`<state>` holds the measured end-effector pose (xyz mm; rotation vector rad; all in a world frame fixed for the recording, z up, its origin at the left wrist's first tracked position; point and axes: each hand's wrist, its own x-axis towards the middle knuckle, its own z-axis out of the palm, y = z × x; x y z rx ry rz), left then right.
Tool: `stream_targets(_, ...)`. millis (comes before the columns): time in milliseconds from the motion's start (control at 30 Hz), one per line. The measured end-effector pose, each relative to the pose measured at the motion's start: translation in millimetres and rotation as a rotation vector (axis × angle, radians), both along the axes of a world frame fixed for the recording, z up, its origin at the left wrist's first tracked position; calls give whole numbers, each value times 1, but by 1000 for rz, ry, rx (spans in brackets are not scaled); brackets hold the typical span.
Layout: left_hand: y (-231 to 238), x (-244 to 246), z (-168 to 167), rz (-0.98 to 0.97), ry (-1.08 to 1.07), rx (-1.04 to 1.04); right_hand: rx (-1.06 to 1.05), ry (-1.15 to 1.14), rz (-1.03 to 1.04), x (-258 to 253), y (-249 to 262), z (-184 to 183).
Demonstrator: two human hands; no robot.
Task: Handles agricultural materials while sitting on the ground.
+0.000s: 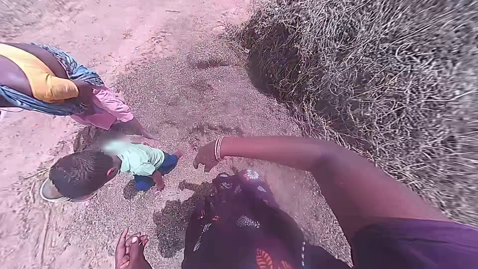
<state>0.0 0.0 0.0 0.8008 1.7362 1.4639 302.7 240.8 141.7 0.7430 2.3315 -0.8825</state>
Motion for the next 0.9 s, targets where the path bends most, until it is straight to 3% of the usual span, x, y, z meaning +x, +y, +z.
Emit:
stream_targets(67, 8, 13, -1, 65, -48, -42, -36, 102, -280, 49, 4, -43)
stream_targets(167, 23, 31, -20, 30, -95, -110, -50, 399, -1073, 120, -39, -102)
stream_targets(233, 35, 50, -33, -43, -108, -189, -105, 430, -1553, 153, -82, -130)
stream_targets(267, 41, 60, -39, -103, -112, -232, -132, 360, -1682, 167, -103, -143)
stream_targets(367, 57, 98, -58, -362, -97, -362, -249, 91, -1552, 208, -159, -182)
stream_targets(533, 87, 167, -128, -731, -58, -445, -403, -11, -1413, 233, -204, -274)
stream_targets(633, 89, 205, -202, -768, -66, -516, -501, -132, -1254, 226, -197, -326)
stream_targets(767, 92, 247, -289, -666, -142, -757, -606, -245, -1160, 223, -178, -423)
stream_targets(900, 79, 275, -369, -640, -127, -899, -374, -358, -1157, 234, -154, -534)
